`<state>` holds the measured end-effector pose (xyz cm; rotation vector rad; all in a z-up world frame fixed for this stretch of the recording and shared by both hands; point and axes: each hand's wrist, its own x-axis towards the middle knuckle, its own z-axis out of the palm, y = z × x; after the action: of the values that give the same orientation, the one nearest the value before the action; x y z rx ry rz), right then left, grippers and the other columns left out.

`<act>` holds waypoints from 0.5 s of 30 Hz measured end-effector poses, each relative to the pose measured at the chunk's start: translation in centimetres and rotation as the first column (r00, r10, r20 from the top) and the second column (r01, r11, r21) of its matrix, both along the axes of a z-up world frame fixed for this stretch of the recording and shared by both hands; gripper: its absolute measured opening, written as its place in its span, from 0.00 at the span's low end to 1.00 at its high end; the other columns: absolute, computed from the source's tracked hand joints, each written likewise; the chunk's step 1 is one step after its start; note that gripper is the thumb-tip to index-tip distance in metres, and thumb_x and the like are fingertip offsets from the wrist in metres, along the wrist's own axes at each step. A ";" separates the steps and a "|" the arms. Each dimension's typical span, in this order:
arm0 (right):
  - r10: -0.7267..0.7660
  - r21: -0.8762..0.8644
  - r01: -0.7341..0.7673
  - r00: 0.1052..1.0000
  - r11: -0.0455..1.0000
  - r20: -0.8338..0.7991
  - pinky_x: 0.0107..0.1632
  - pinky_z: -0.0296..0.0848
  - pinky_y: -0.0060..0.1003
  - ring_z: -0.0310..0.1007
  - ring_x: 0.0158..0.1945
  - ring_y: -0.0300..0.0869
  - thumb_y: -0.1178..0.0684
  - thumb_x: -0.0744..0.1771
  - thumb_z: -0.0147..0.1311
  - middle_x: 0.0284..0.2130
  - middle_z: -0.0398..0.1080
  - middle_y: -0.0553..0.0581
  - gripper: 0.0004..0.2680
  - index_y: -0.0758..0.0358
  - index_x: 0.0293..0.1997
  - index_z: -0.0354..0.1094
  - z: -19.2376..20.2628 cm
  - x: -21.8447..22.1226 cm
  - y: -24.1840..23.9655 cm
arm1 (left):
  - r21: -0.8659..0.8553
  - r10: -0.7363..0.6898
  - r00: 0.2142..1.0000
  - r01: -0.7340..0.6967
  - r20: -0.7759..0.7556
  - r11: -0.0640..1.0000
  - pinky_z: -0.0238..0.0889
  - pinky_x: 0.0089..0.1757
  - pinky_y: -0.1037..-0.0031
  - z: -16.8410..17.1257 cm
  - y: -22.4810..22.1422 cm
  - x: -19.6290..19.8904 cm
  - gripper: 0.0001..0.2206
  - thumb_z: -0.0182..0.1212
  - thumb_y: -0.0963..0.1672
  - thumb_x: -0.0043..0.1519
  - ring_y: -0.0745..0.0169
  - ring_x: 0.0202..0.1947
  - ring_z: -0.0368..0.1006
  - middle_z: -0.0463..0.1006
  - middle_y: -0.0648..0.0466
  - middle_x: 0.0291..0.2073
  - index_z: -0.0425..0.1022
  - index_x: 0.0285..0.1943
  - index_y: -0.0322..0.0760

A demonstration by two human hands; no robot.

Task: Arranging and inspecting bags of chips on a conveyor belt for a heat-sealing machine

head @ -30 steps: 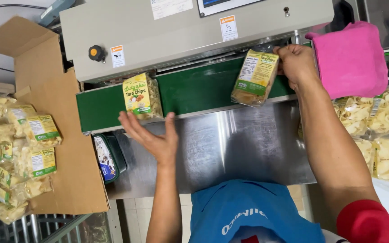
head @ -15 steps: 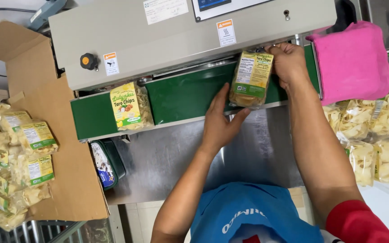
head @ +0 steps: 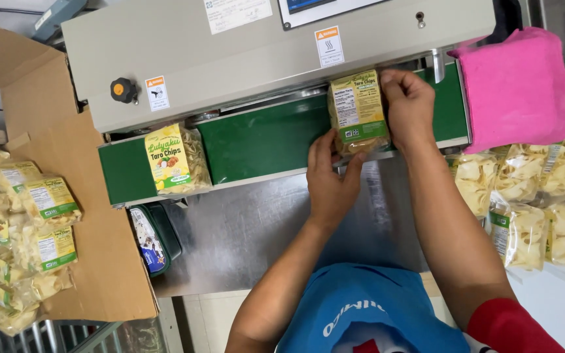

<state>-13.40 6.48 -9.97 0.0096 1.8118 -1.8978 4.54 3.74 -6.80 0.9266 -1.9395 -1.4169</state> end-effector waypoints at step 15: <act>0.541 0.709 0.442 0.459 0.550 -0.705 0.55 0.70 0.54 0.70 0.52 0.62 0.45 0.66 0.70 0.49 0.70 0.70 0.22 0.76 0.59 0.71 -4.8 7.1 25.7 | -0.187 -0.025 0.999 0.032 0.041 0.982 0.70 0.55 0.59 -0.9 -0.2 10.9 0.34 0.76 0.42 0.57 0.40 0.58 0.73 0.69 0.39 0.61 0.63 0.72 0.29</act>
<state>-6.27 32.19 -14.73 -0.9086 3.2481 -0.6027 15.46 3.54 -7.73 0.8473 -2.0808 -1.2148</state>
